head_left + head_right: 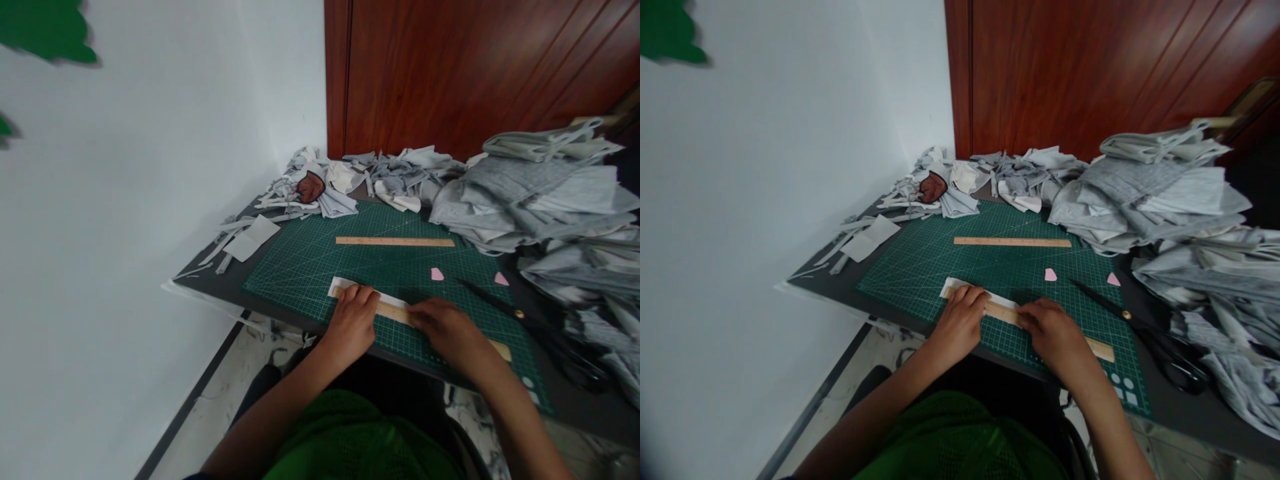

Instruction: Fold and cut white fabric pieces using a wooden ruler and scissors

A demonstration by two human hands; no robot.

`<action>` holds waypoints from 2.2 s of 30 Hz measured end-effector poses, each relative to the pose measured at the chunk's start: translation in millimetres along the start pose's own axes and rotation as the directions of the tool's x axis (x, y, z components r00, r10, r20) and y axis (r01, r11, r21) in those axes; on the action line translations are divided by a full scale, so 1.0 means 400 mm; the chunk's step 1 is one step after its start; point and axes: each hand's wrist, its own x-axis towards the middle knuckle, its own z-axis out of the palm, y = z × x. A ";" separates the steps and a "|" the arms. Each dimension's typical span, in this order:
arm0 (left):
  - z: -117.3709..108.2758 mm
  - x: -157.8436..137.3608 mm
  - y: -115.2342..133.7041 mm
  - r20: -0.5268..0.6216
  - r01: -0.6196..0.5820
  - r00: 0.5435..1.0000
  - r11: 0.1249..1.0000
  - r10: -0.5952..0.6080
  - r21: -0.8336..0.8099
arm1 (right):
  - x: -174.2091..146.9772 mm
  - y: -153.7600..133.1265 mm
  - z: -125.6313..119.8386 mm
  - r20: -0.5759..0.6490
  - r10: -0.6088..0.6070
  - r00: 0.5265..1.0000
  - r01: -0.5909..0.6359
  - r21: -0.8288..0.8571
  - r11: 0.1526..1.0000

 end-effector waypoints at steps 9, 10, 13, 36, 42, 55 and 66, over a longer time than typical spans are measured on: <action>0.011 0.003 -0.007 -0.045 0.002 0.999 0.999 -0.004 -0.043 | -0.005 -0.013 -0.011 -0.013 0.020 1.000 -0.020 -0.003 1.000; 0.011 0.003 -0.006 -0.045 0.000 0.999 1.000 -0.002 -0.030 | -0.005 -0.014 -0.012 -0.011 0.023 1.000 -0.023 -0.004 1.000; 0.010 0.002 -0.005 -0.046 0.000 0.999 1.000 0.000 -0.002 | -0.005 -0.012 -0.012 0.001 0.026 1.000 -0.026 0.012 1.000; 0.010 0.001 -0.006 -0.072 0.000 0.997 0.997 -0.005 -0.078 | -0.008 -0.012 -0.018 0.035 -0.010 0.999 0.011 -0.029 1.000; 0.012 -0.001 -0.009 -0.069 0.003 0.998 0.997 -0.008 -0.077 | -0.006 0.000 -0.020 0.048 0.001 0.999 -0.004 0.059 0.998; 0.013 -0.007 -0.004 -0.093 -0.007 0.996 1.000 0.008 0.010 | -0.004 -0.007 -0.022 0.026 0.067 0.997 -0.069 0.111 0.991; 0.019 -0.009 -0.005 -0.074 0.005 0.997 0.997 0.001 0.077 | -0.004 -0.008 -0.019 0.022 0.064 0.998 -0.066 0.105 0.992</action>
